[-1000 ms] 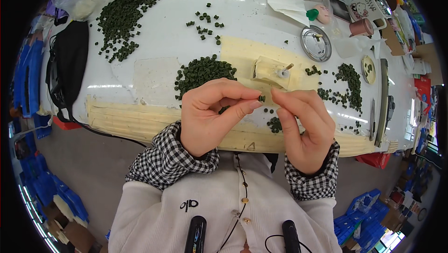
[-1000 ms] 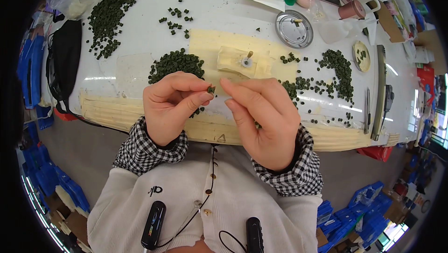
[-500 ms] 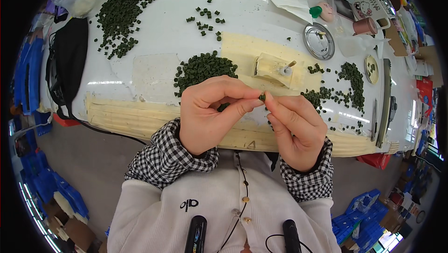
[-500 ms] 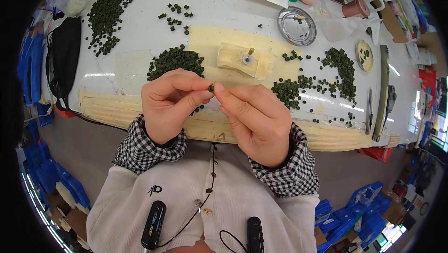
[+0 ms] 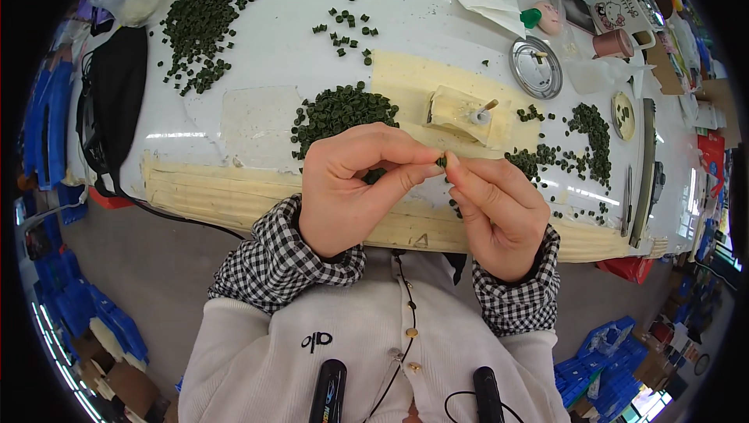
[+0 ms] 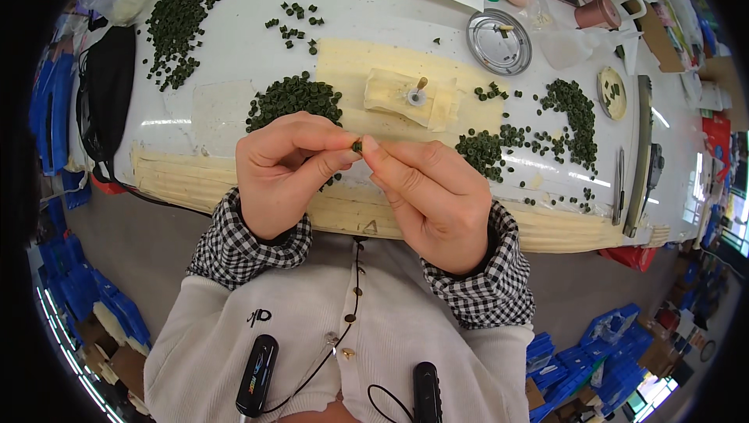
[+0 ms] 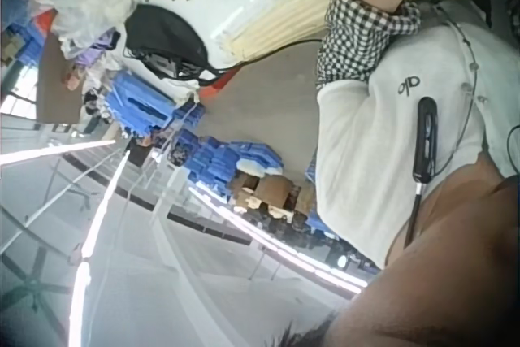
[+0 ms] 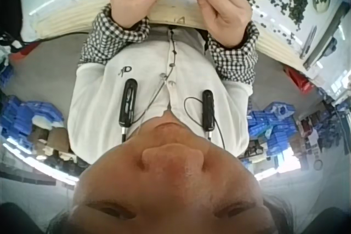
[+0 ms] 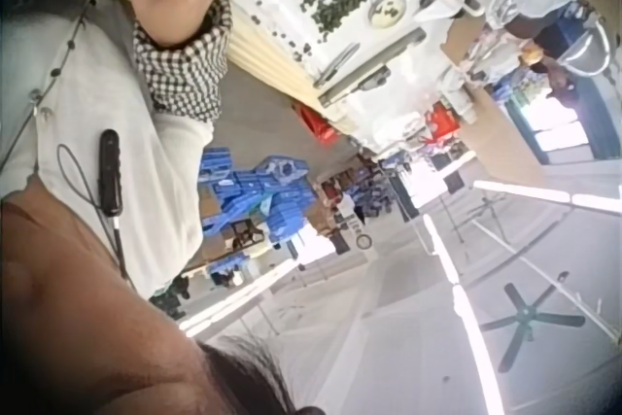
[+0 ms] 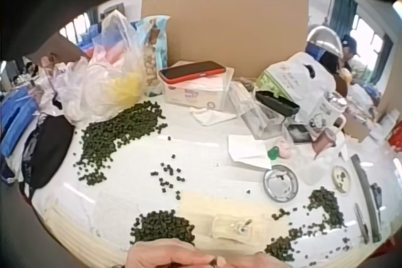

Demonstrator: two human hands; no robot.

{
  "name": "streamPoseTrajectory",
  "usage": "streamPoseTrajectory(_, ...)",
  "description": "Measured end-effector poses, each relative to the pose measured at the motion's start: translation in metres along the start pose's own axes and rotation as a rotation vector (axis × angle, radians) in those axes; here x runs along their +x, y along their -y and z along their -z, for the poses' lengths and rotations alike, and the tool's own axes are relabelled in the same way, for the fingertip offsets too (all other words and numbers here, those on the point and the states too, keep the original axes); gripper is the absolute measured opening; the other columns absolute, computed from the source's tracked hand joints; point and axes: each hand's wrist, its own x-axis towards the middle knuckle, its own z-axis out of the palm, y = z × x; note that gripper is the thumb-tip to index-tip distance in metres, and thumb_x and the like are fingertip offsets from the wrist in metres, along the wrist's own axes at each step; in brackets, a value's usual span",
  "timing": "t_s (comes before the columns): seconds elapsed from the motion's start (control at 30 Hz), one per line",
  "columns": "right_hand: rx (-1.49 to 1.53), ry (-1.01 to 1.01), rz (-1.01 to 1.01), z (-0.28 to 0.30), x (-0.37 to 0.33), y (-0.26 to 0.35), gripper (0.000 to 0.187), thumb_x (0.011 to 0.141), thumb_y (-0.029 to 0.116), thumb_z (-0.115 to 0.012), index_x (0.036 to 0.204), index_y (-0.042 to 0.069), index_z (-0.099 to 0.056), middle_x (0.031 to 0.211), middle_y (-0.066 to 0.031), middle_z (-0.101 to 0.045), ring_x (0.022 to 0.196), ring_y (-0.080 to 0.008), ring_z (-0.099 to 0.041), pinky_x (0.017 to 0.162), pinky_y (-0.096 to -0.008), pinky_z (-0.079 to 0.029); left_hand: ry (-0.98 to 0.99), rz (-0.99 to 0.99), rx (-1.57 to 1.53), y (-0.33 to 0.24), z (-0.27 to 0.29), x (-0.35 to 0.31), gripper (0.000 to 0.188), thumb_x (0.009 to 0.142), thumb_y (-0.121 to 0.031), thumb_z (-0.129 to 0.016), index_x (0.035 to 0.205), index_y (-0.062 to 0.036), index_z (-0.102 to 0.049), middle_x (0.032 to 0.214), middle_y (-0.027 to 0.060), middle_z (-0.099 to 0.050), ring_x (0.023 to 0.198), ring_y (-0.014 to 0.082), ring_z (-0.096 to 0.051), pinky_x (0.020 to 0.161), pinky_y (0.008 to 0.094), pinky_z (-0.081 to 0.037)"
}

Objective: Inspecting and handling small green plastic components at a workbench.

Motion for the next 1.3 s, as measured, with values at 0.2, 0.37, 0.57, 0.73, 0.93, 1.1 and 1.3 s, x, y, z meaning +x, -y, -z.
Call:
streamPoseTrajectory(0.2, 0.006, -0.024, -0.003, -0.001, -0.001, -0.001, 0.038, 0.076, -0.007, -0.069, 0.114, 0.0, -0.066, 0.095, -0.0117, -0.065, 0.078, -0.0219, -0.062, 0.067, -0.0283, -0.051, -0.019, 0.022, -0.018, -0.001, -0.002, 0.0, 0.018, 0.079, 0.013, -0.066, 0.096, 0.0045, -0.067, 0.091, 0.0093, -0.064, 0.078, 0.011, -0.06, 0.067, 0.022, -0.048)
streamPoseTrajectory(0.37, -0.028, -0.06, -0.061, 0.003, -0.002, 0.0, 0.037, 0.076, -0.006, -0.07, 0.112, 0.001, -0.067, 0.095, -0.0118, -0.065, 0.077, -0.0222, -0.062, 0.066, -0.0283, -0.051, -0.046, 0.026, 0.049, -0.005, 0.0, 0.002, 0.018, 0.081, 0.012, -0.066, 0.097, 0.0047, -0.066, 0.093, 0.008, -0.064, 0.079, 0.0094, -0.059, 0.069, 0.0216, -0.048)
streamPoseTrajectory(0.57, -0.077, -0.088, -0.073, 0.004, -0.005, 0.001, 0.03, 0.074, -0.005, -0.071, 0.103, 0.001, -0.07, 0.088, -0.0105, -0.064, 0.073, -0.0223, -0.059, 0.062, -0.0286, -0.048, -0.069, -0.017, 0.221, -0.005, 0.0, 0.003, 0.016, 0.08, 0.01, -0.067, 0.095, 0.0044, -0.067, 0.091, 0.0086, -0.065, 0.078, 0.0105, -0.061, 0.067, 0.0218, -0.05)
streamPoseTrajectory(0.73, -0.26, -0.052, -0.047, 0.007, -0.01, -0.009, 0.021, 0.07, -0.002, -0.074, 0.09, 0.002, -0.069, 0.079, -0.0076, -0.061, 0.071, -0.0245, -0.054, 0.061, -0.0321, -0.045, -0.18, -0.147, 0.903, -0.017, 0.038, 0.024, 0.013, 0.082, 0.003, -0.067, 0.095, 0.0021, -0.068, 0.082, 0.0102, -0.068, 0.069, 0.0144, -0.064, 0.064, 0.0238, -0.05)
streamPoseTrajectory(0.93, -0.38, -0.008, -0.02, -0.006, -0.016, -0.011, 0.02, 0.068, 0.003, -0.075, 0.087, 0.004, -0.068, 0.076, -0.0058, -0.057, 0.075, -0.0243, -0.053, 0.065, -0.0354, -0.044, -0.32, -0.187, 1.241, -0.011, 0.088, 0.033, 0.01, 0.083, -0.002, -0.066, 0.091, 0.0019, -0.067, 0.078, 0.0134, -0.065, 0.063, 0.0252, -0.062, 0.058, 0.0301, -0.049)
streamPoseTrajectory(1.1, -0.417, -0.026, 0.033, -0.011, -0.015, -0.013, 0.02, 0.067, 0.003, -0.075, 0.086, 0.003, -0.067, 0.076, -0.0059, -0.057, 0.075, -0.0248, -0.053, 0.065, -0.0354, -0.044, -0.206, -0.179, 1.026, -0.025, 0.066, 0.027, 0.01, 0.079, -0.001, -0.069, 0.089, 0.0007, -0.067, 0.076, 0.0109, -0.063, 0.062, 0.0234, -0.059, 0.058, 0.031, -0.048)
streamPoseTrajectory(1.3, -0.175, -0.119, -0.108, -0.007, -0.016, -0.004, 0.018, 0.069, -0.004, -0.074, 0.085, 0.001, -0.066, 0.076, -0.009, -0.062, 0.067, -0.0252, -0.057, 0.059, -0.0324, -0.046, 0.325, -0.2, 0.985, -0.031, 0.021, -0.007, 0.017, 0.068, -0.004, -0.075, 0.082, -0.0034, -0.065, 0.076, 0.0059, -0.053, 0.071, 0.0234, -0.054, 0.062, 0.0328, -0.046)
